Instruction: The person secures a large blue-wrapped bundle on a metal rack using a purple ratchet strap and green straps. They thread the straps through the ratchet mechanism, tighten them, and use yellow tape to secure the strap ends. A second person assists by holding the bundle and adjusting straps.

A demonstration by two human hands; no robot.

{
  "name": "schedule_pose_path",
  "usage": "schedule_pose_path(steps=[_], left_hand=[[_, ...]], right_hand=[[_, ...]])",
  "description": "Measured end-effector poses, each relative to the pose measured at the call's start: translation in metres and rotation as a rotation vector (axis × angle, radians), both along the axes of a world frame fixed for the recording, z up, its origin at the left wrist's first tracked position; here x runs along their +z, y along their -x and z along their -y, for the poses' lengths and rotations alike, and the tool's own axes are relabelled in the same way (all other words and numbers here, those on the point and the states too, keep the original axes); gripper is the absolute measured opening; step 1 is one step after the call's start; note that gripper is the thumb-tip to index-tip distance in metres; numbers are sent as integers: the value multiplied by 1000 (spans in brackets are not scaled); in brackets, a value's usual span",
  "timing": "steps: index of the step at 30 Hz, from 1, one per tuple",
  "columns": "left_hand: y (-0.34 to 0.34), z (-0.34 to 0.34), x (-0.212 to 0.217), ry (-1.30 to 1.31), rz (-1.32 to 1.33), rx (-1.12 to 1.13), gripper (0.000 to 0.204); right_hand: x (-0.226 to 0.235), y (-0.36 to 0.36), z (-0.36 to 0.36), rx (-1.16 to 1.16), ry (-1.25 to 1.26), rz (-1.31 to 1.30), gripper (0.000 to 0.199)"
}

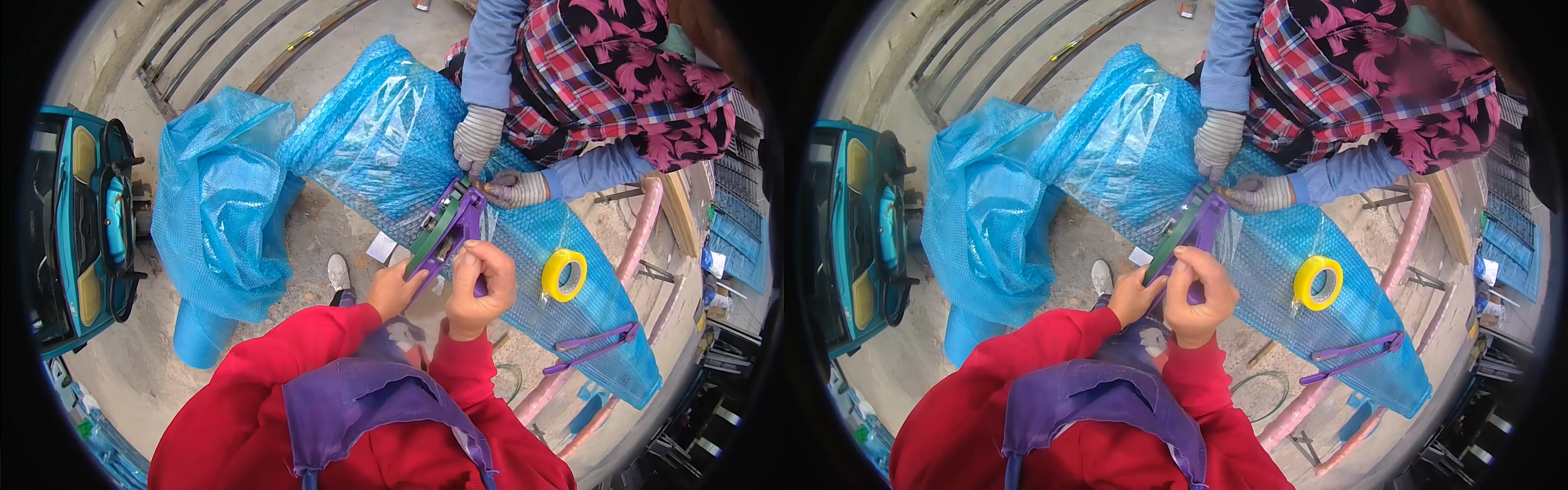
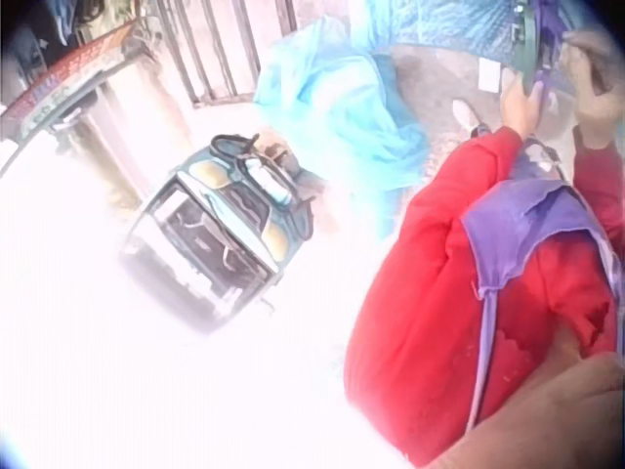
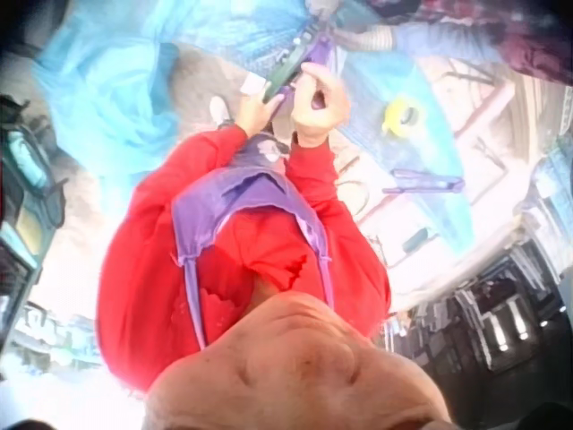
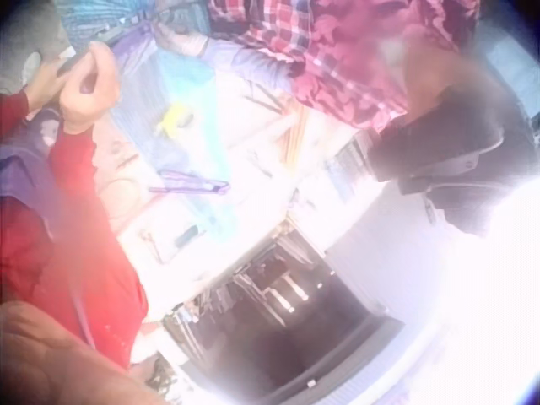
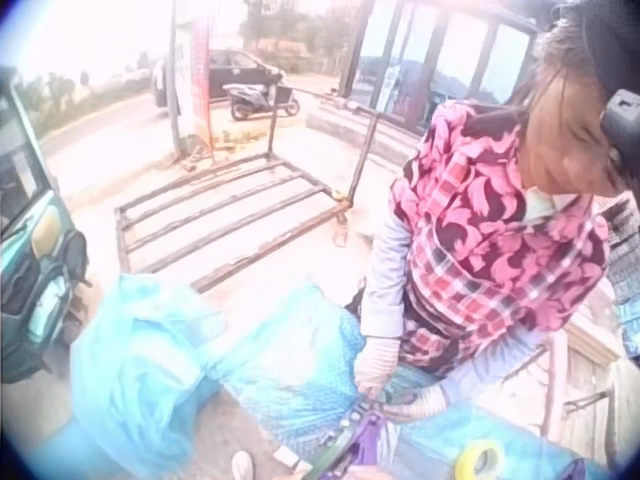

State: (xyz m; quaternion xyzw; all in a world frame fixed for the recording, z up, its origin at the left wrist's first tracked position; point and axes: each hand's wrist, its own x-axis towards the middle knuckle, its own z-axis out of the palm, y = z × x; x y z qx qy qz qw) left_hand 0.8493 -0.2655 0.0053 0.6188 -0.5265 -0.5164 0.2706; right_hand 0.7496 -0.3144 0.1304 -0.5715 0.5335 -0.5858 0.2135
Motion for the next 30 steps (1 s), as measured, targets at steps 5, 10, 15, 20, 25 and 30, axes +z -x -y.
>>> schedule_pose_path(steps=[5,10,15,20,25,30], left_hand=[[2,5,6,-85,-49,1,31],[2,7,-3,-60,-29,-16,31],[4,4,-6,-109,-72,-22,31],[4,3,-2,-28,-6,-45,32],[2,6,-1,-70,-43,-23,32],[4,5,-2,-49,22,-48,34]], right_hand=[[9,8,10,-40,-161,174,15],[14,7,8,49,-120,-15,16],[7,9,-6,73,-100,55,14],[-6,12,-10,206,21,-20,14],[-4,12,-7,169,-5,12,16],[-6,15,-6,71,-70,122,15]])
